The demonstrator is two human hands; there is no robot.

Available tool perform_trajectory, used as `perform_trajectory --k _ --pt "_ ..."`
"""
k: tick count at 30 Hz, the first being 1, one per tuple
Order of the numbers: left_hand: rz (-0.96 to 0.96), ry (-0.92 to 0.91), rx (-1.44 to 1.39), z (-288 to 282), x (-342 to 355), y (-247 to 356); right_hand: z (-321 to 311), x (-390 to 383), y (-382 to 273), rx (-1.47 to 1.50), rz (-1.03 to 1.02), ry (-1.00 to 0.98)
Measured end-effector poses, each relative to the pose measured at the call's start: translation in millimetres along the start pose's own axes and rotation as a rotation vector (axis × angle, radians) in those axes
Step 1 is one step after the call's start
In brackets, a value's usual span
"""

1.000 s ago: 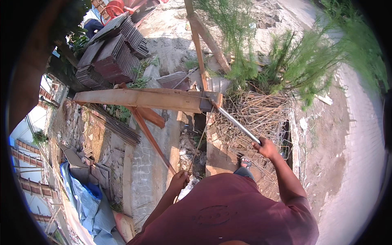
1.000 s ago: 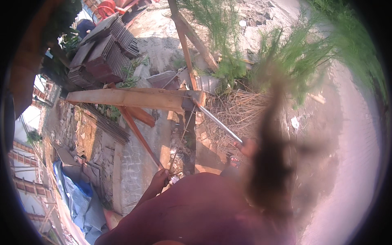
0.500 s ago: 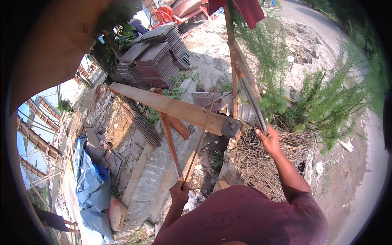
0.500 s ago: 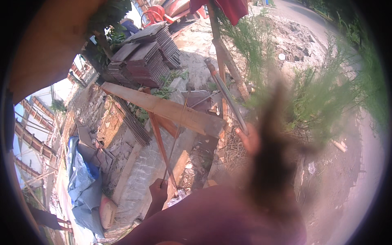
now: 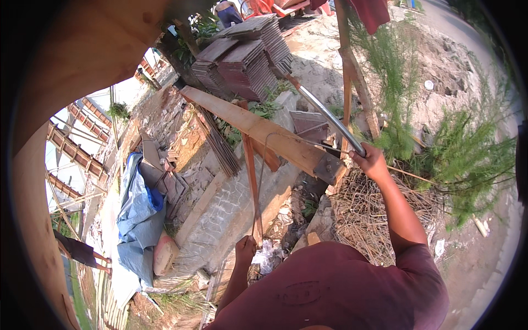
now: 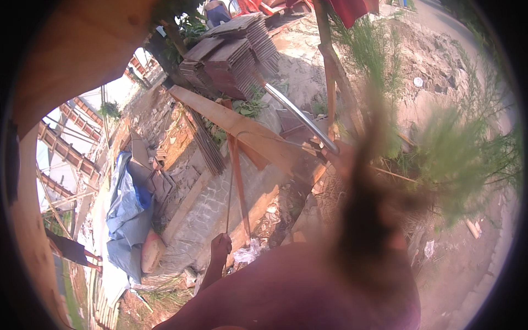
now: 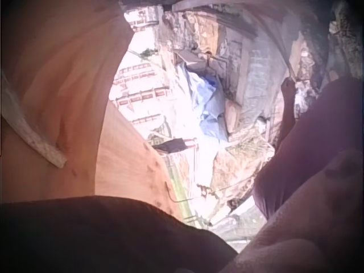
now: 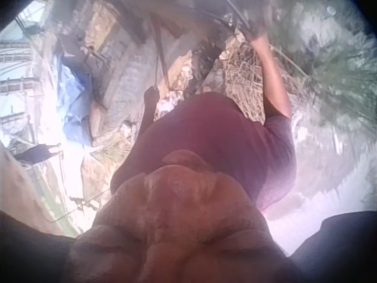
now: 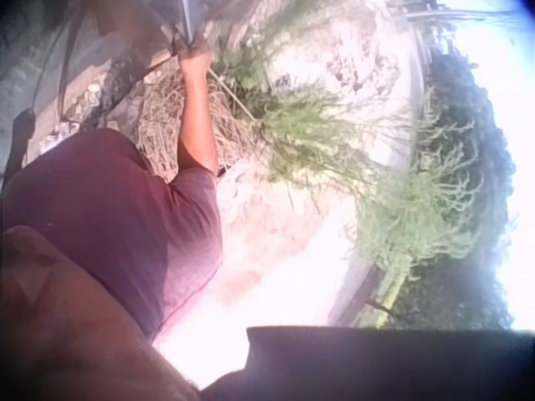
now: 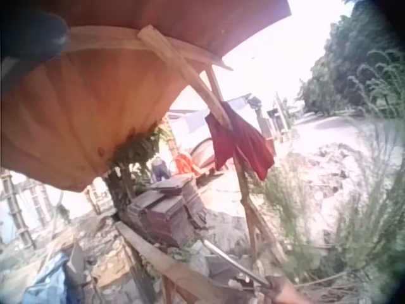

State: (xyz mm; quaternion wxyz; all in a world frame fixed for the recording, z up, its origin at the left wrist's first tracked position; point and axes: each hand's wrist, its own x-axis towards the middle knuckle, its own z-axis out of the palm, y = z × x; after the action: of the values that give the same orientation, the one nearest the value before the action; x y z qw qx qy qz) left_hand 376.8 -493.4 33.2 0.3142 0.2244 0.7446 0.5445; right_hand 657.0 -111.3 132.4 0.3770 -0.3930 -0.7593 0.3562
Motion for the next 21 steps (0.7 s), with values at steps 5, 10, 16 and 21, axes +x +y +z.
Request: perform_trajectory --k 5,10,16,21 --pt "-0.041 -0.016 0.326 -10.6 10.4 -14.6 -12.0 -4.7 42.2 -0.141 0.026 -0.023" --pt "-0.014 -0.102 0.444 -4.5 43.3 -6.8 9.3 -33.6 95.0 -0.135 0.226 -0.048" --pt "0.014 -0.136 0.736 -16.5 76.8 -1.8 43.2 -89.7 127.9 -0.332 0.461 0.023" --pt "-0.117 -0.253 0.656 -19.7 129.5 36.1 43.0 -98.8 86.1 -0.337 0.478 0.116"
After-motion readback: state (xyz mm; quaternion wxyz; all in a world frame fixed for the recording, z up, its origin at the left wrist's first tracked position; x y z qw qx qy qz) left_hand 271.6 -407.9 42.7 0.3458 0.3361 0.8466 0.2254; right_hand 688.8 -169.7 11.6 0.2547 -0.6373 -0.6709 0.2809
